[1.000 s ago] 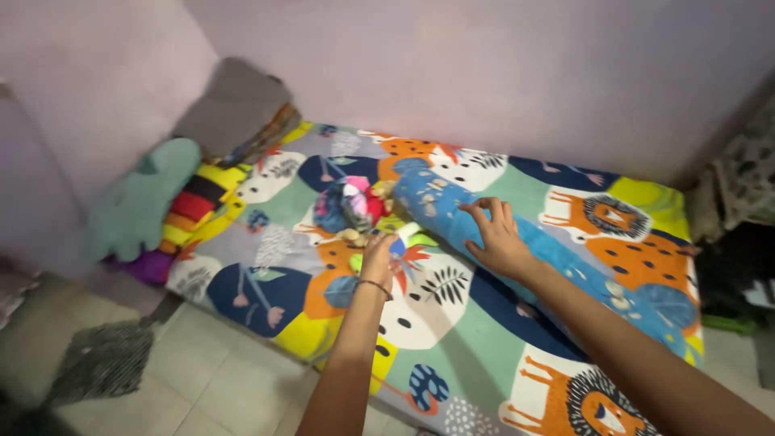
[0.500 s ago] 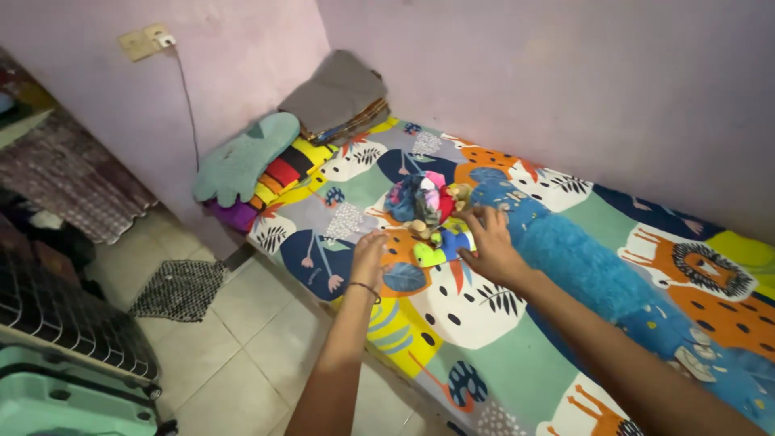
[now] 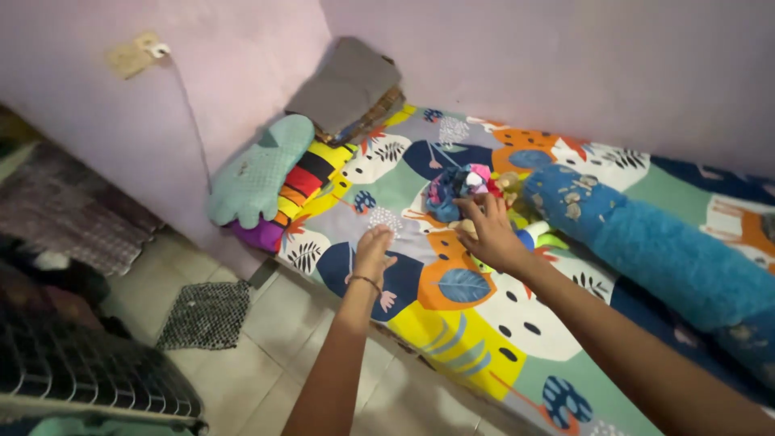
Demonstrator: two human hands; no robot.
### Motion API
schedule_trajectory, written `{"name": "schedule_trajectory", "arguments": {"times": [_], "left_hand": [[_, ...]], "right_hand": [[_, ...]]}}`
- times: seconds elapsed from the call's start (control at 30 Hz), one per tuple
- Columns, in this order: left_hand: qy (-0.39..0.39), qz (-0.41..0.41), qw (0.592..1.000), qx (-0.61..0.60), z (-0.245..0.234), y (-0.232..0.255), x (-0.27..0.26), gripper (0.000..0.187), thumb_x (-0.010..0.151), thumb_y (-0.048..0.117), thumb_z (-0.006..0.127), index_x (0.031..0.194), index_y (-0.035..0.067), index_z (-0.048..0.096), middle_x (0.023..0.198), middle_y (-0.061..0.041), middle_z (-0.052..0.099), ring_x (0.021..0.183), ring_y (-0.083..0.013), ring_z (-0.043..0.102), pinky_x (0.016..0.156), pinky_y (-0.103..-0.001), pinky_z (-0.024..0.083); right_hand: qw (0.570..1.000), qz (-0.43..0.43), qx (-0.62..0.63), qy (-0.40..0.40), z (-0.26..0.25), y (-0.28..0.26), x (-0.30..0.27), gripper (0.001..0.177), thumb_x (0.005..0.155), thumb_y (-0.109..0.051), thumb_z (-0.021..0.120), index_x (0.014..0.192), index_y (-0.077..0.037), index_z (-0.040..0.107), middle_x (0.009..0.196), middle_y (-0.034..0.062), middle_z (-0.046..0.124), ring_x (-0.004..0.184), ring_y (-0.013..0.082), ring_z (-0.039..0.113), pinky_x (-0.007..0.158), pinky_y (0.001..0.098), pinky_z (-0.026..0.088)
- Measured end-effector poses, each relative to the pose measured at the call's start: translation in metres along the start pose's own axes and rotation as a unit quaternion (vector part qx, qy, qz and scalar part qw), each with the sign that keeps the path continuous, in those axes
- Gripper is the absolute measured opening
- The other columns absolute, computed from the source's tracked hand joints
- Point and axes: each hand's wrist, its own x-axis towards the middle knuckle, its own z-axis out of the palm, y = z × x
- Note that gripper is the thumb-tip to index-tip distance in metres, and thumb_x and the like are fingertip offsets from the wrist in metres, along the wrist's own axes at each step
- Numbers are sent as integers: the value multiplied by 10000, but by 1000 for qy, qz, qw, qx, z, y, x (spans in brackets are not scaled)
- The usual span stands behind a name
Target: Put a pillowcase on a bolster pillow and organize plush toys on a bed.
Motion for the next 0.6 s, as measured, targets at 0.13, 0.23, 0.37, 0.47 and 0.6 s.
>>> {"name": "schedule_trajectory", "arguments": {"times": [0.13, 0.23, 0.37, 0.47, 0.6], "left_hand": [[-69, -6, 998, -11, 7, 4, 44, 409, 899, 296, 662, 1272, 133, 631, 1227, -31, 684, 1138, -201, 632, 842, -396, 545], [-104, -37, 994, 7, 24, -19, 93, 373, 903, 279, 669, 1241, 121, 653, 1180, -24, 715, 1082, -195, 640, 820, -381, 519], [-142, -61, 988, 15, 62, -60, 157, 368, 903, 277, 659, 1239, 128, 659, 1155, -29, 725, 1070, -182, 660, 817, -372, 529], [-155, -89, 983, 46, 94, -94, 210, 380, 895, 292, 647, 1237, 127, 662, 1146, -26, 732, 1059, -161, 688, 804, -371, 558], [-164, -106, 974, 118, 125, -150, 249, 360, 902, 308, 665, 1206, 117, 692, 1101, -24, 708, 1014, -161, 664, 781, -356, 558]], "right_hand": [[999, 36, -20, 4, 29, 35, 14, 653, 806, -210, 792, 1385, -129, 501, 1331, 221, 439, 1246, 437, 427, 1046, 533, 408], [997, 75, -34, 4, 48, 69, 22, 670, 786, -203, 800, 1378, -128, 496, 1332, 224, 433, 1243, 431, 425, 1046, 522, 413], [992, 121, -39, -10, 79, 129, 33, 704, 764, -176, 792, 1395, -126, 485, 1331, 223, 431, 1247, 431, 417, 1048, 519, 411], [987, 153, -46, -10, 107, 181, 43, 699, 772, -162, 773, 1407, -132, 484, 1311, 220, 438, 1239, 431, 417, 1054, 527, 403], [975, 217, -37, -36, 148, 244, 33, 696, 773, -169, 762, 1410, -150, 485, 1300, 218, 445, 1242, 437, 424, 1067, 532, 399]]}}
